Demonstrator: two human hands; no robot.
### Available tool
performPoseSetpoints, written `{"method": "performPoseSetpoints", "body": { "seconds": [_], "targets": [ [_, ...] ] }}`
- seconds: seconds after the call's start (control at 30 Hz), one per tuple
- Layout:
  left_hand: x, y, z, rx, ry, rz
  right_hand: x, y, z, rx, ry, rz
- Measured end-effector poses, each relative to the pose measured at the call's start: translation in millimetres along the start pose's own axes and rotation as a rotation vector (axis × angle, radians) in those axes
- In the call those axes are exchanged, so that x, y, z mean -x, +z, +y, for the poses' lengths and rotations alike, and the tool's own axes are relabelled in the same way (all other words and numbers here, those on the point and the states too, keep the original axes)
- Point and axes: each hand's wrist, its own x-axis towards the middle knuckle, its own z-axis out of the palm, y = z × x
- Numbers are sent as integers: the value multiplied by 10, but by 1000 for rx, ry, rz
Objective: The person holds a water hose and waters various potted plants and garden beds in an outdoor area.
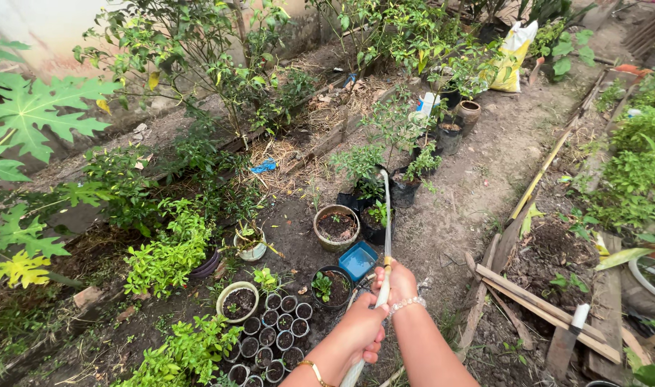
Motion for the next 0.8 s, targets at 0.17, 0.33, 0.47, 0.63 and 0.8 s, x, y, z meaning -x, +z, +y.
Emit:
{"method": "performPoseSetpoints", "body": {
  "seconds": [0.17, 0.33, 0.47, 0.63, 0.8],
  "targets": [
    [-6, 29, 2, -15, -26, -13, -27, -130, -5, -11, -13, -35],
    [-54, 82, -4, -41, -56, -41, 18, -219, -47, -2, -54, 15],
    [-84, 109, -23, -44, -49, -77, 19, -284, -101, -24, -79, 62],
    [-124, 152, -22, -54, -50, -91, 70, -307, -161, -41, -84, 91],
    [-132, 168, -20, -83, -46, -96, 79, -340, -198, -70, -81, 91]
  ]
}}
